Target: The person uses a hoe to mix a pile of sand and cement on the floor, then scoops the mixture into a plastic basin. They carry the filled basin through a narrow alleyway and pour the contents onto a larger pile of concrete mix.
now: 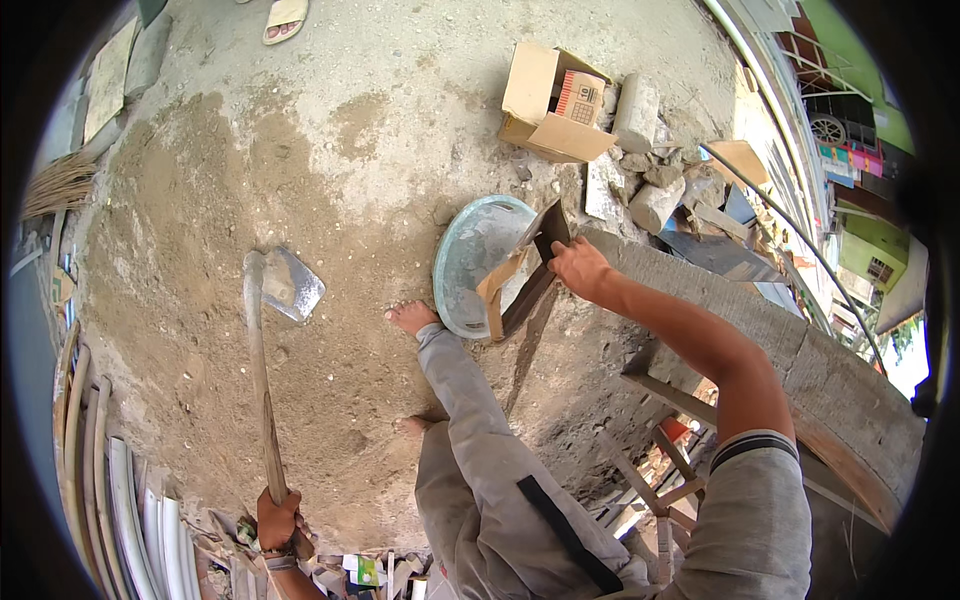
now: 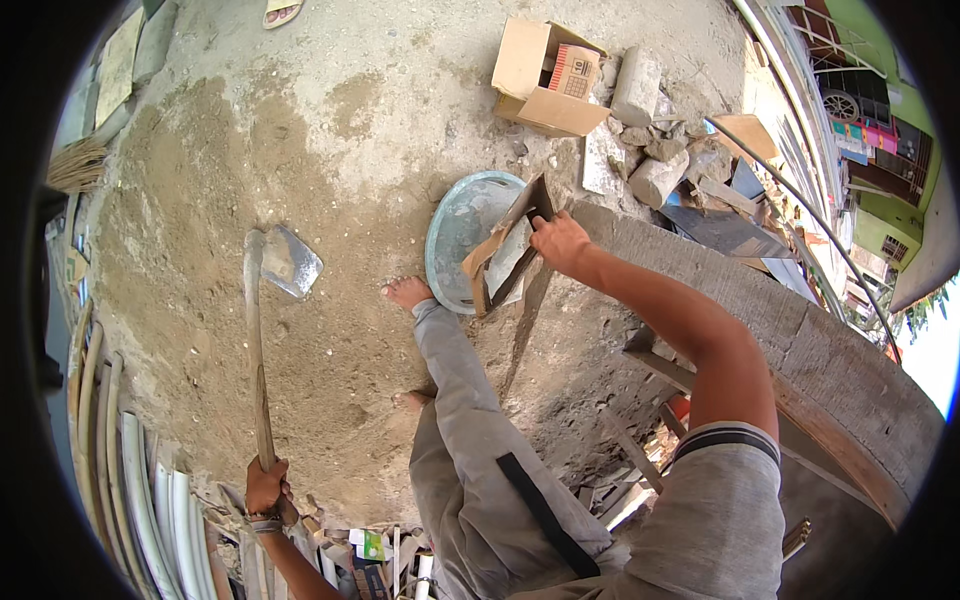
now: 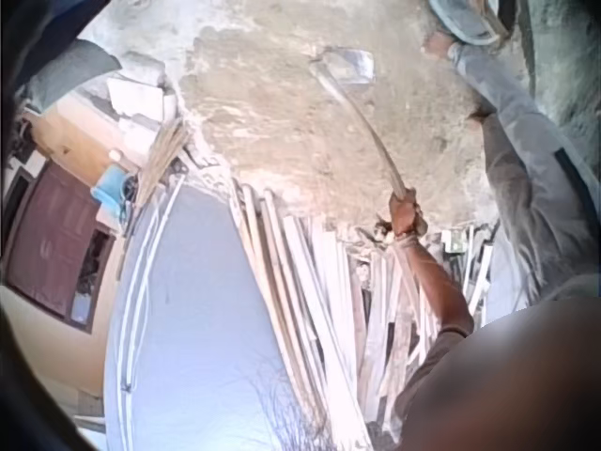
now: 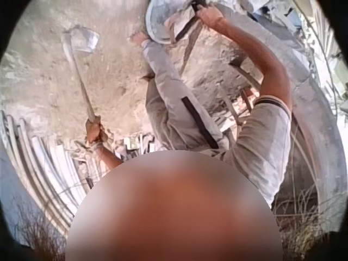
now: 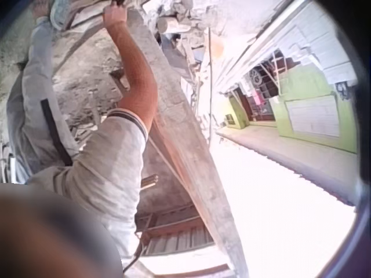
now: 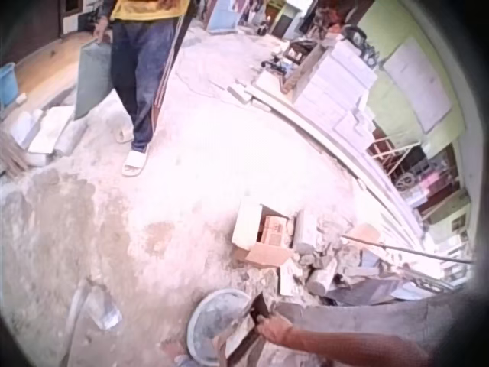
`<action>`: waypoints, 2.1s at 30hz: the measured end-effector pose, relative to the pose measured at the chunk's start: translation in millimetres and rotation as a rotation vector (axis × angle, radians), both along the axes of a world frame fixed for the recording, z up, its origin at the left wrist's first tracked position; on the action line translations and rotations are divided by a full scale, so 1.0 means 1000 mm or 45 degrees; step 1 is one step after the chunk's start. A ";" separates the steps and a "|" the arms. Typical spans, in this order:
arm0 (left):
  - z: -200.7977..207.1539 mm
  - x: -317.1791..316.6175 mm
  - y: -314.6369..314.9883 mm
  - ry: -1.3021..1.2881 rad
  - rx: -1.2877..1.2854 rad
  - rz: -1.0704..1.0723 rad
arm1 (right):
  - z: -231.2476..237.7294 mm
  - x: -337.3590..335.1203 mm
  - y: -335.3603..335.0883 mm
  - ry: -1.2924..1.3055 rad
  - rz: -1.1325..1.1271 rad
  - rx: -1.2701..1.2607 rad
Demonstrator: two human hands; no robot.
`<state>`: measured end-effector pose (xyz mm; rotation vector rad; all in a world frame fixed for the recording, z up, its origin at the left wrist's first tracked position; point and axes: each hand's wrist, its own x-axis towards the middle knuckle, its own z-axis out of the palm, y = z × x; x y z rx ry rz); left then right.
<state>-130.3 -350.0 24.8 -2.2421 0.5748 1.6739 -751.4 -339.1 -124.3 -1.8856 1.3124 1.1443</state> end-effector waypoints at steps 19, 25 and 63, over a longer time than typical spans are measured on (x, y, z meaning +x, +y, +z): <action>0.003 -0.031 0.019 -0.017 -0.097 0.012 | 0.034 -0.065 0.034 0.466 -0.321 -0.063; 0.006 -0.040 0.033 -0.118 -0.181 -0.113 | -0.176 0.146 0.010 -0.149 -1.742 -0.065; -0.050 -0.047 0.123 0.327 -1.033 1.022 | -0.060 0.283 0.075 -0.718 0.914 0.346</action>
